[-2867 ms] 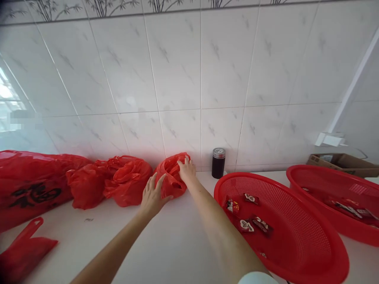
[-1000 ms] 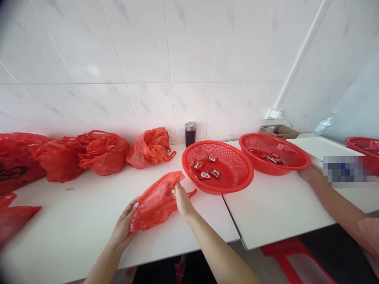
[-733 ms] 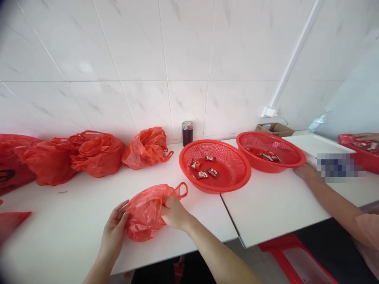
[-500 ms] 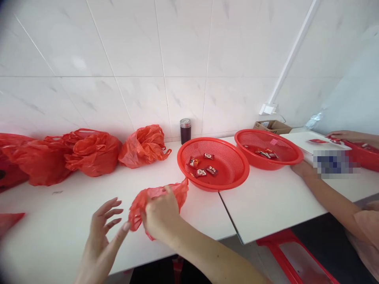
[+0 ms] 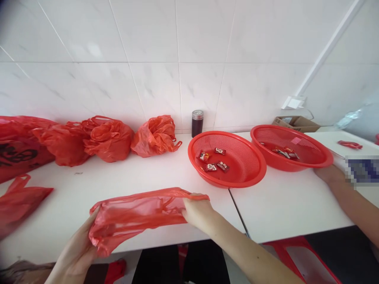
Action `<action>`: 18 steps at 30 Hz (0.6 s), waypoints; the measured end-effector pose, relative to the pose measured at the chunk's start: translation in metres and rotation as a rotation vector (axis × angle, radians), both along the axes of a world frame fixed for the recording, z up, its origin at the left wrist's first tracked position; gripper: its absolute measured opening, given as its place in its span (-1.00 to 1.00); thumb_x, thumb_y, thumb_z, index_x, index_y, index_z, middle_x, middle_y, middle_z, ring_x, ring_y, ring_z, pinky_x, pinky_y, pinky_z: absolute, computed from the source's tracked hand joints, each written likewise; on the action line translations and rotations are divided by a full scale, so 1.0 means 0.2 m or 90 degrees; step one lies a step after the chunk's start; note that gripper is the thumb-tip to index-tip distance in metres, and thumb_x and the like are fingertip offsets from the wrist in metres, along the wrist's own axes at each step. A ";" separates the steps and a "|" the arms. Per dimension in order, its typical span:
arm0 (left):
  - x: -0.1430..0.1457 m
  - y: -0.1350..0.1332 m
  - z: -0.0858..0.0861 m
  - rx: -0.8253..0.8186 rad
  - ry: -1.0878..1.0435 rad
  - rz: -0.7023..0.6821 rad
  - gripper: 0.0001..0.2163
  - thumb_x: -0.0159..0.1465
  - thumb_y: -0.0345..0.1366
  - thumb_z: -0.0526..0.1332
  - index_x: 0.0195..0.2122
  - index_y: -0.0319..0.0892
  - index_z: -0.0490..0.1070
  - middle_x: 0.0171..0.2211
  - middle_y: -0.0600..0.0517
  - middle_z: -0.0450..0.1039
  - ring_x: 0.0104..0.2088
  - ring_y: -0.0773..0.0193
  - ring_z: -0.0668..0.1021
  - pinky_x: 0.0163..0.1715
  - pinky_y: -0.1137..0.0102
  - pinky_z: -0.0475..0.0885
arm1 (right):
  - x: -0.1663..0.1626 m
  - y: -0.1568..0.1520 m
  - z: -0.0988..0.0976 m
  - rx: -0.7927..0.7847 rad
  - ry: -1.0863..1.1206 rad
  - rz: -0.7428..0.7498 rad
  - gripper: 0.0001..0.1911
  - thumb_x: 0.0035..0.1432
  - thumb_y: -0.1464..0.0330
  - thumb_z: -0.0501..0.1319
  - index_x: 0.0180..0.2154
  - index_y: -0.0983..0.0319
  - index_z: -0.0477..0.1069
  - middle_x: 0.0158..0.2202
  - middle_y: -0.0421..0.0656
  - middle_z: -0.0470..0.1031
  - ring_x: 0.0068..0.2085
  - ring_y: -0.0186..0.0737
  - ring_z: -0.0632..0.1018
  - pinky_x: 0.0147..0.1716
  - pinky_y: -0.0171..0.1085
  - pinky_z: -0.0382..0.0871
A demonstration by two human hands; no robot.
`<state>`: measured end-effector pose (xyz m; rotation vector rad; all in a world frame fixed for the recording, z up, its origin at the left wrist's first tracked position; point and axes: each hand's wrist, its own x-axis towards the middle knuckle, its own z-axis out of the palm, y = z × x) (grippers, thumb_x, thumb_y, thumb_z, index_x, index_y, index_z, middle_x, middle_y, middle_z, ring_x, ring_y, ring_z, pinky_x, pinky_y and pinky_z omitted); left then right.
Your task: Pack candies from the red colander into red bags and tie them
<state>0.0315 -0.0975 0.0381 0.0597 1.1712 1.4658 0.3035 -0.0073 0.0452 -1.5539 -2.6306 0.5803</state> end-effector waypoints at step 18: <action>0.12 0.10 -0.05 -0.051 -0.033 -0.179 -0.37 0.05 -0.37 0.39 0.18 -0.11 0.29 -0.18 -0.16 0.61 -0.19 -0.09 0.63 -0.16 0.10 0.55 | 0.50 0.60 0.29 -0.051 0.224 -0.087 -0.07 0.03 0.01 0.29 0.33 0.03 -0.07 0.32 -0.02 0.08 0.28 0.05 0.20 0.19 0.01 0.14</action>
